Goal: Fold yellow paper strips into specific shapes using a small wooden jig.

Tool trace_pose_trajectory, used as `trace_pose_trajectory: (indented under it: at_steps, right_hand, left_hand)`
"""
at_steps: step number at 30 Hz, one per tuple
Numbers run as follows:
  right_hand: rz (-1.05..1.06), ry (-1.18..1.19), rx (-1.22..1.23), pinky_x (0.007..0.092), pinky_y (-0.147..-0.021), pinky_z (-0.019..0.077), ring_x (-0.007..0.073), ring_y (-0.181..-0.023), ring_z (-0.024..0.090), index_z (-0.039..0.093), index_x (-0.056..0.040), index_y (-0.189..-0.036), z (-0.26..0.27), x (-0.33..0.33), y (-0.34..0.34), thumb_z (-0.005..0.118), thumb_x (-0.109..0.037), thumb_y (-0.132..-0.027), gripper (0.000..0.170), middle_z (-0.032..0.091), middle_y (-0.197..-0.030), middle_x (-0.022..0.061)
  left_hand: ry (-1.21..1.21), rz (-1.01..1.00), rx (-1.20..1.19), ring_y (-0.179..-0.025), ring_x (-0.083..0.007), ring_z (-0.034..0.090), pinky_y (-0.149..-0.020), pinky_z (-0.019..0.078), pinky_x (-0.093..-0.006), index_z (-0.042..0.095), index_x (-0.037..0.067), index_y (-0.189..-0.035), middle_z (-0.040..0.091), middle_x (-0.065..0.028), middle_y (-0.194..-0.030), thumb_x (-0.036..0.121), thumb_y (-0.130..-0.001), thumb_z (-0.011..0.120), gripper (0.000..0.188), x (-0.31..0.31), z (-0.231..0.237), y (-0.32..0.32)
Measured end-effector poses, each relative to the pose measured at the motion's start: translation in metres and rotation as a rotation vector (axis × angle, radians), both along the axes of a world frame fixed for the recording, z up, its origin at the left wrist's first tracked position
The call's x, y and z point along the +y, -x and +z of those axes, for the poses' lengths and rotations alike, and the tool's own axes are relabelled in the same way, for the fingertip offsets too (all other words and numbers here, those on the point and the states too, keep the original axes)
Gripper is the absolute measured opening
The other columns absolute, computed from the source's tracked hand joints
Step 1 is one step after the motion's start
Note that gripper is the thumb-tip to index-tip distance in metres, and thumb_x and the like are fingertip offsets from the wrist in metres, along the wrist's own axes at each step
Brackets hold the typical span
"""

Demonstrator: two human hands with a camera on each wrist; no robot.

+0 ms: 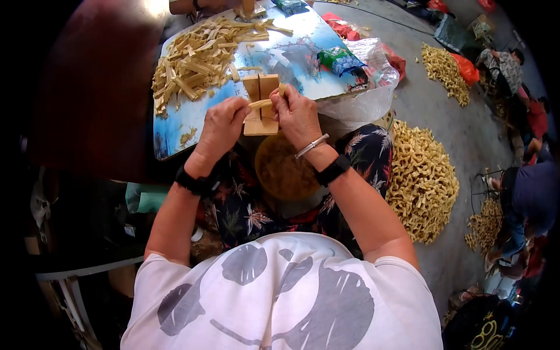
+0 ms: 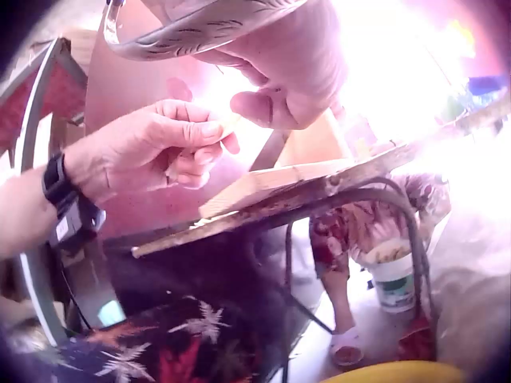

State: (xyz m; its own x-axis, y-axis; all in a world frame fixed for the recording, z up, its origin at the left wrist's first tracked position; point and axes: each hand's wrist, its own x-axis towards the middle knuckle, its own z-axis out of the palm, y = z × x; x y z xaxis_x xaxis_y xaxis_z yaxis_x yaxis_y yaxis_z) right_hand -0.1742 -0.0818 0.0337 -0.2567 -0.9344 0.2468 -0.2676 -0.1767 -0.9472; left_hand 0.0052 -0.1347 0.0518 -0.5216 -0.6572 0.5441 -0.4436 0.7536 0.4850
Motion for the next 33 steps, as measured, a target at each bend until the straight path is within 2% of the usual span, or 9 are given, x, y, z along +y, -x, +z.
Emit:
trace_pose_trajectory:
  at_steps: [2,9,16,19,22,25,26,29,33]
  right_hand:
    - [-0.106,0.104,0.195,0.041,-0.06,0.0503,0.0345,-0.071,0.065,0.058,-0.0044,-0.095,-0.009,-0.019,0.002,0.059,-0.018,-0.095,0.013,0.066,-0.081,0.0163]
    - [-0.213,0.036,0.747,0.0485,-0.065,0.0496,0.0391,-0.079,0.062,0.056,-0.0083,-0.1,-0.024,-0.037,-0.001,0.059,-0.02,-0.091,0.015,0.063,-0.088,0.0148]
    - [-0.133,0.125,0.557,0.0489,-0.069,0.05,0.0421,-0.081,0.061,0.055,-0.0041,-0.096,-0.029,-0.035,0.021,0.062,-0.012,-0.088,0.013,0.064,-0.088,0.0185]
    - [-0.045,0.072,0.548,0.043,-0.065,0.0527,0.0348,-0.074,0.066,0.055,-0.0018,-0.098,-0.024,-0.026,0.023,0.062,-0.013,-0.09,0.016,0.066,-0.083,0.0174]
    - [0.143,-0.106,-0.055,0.0329,-0.059,0.0533,0.0212,-0.065,0.067,0.056,-0.0016,-0.1,-0.03,-0.01,0.027,0.058,-0.019,-0.096,0.018,0.067,-0.078,0.0102]
    - [0.174,-0.261,-0.431,0.0241,-0.055,0.0508,0.0105,-0.061,0.063,0.058,-0.0028,-0.1,-0.038,0.005,0.044,0.054,-0.024,-0.1,0.022,0.065,-0.078,0.0038]
    - [0.191,-0.291,-0.48,0.0228,-0.054,0.0489,0.0103,-0.061,0.062,0.06,-0.0049,-0.1,-0.039,0.012,0.048,0.05,-0.028,-0.102,0.025,0.066,-0.079,0.003]
    - [0.241,-0.361,-0.454,0.0199,-0.057,0.0461,0.0061,-0.065,0.058,0.059,-0.0076,-0.107,-0.04,0.033,0.058,0.046,-0.033,-0.104,0.029,0.062,-0.082,0.0019]
    - [0.139,-0.449,-0.242,0.0236,-0.055,0.0484,0.0081,-0.06,0.061,0.065,-0.0053,-0.104,-0.048,0.052,0.055,0.049,-0.034,-0.102,0.033,0.064,-0.07,0.0041]
  left_hand:
    - [0.025,0.031,-0.038,-0.077,-0.0389,0.06,-0.066,0.0478,-0.041,0.059,0.001,-0.087,0.06,-0.0172,-0.079,0.008,-0.088,0.063,0.008,-0.017,0.002,0.004]
    - [-0.043,0.042,0.066,-0.074,-0.0368,0.059,-0.066,0.0467,-0.0404,0.059,0.003,-0.087,0.058,-0.0159,-0.08,0.008,-0.089,0.061,0.006,-0.043,-0.034,0.014]
    - [-0.039,0.13,0.046,-0.075,-0.0355,0.058,-0.067,0.0463,-0.0391,0.058,0.002,-0.087,0.057,-0.0141,-0.084,0.005,-0.088,0.06,0.004,-0.025,-0.041,0.018]
    - [-0.063,0.181,0.048,-0.082,-0.0377,0.06,-0.069,0.0485,-0.0436,0.057,0.003,-0.084,0.06,-0.0157,-0.087,0.006,-0.088,0.06,0.006,-0.007,-0.038,0.016]
    - [-0.048,0.179,0.108,-0.074,-0.0341,0.059,-0.066,0.0478,-0.0388,0.057,0.002,-0.086,0.06,-0.015,-0.082,0.005,-0.089,0.06,0.005,0.007,-0.037,0.005]
    - [-0.352,0.274,0.243,-0.063,-0.0278,0.055,-0.063,0.0462,-0.0338,0.058,0.002,-0.09,0.057,-0.0145,-0.075,0.006,-0.091,0.06,0.005,0.027,-0.037,-0.005]
    - [-0.363,0.265,0.305,-0.059,-0.0177,0.05,-0.059,0.0436,-0.0279,0.06,0.002,-0.091,0.056,-0.0091,-0.069,0.009,-0.094,0.06,0.008,0.031,-0.043,-0.009]
    - [-0.606,0.253,0.515,-0.059,-0.0035,0.041,-0.054,0.0333,-0.0188,0.063,0.006,-0.091,0.053,0.0043,-0.071,0.013,-0.098,0.057,0.012,0.049,-0.052,-0.016]
    - [-1.141,0.12,0.809,-0.062,-0.0057,0.045,-0.057,0.0373,-0.02,0.061,0.006,-0.102,0.059,0.0003,-0.079,0.014,-0.1,0.052,0.012,0.08,-0.061,-0.018]
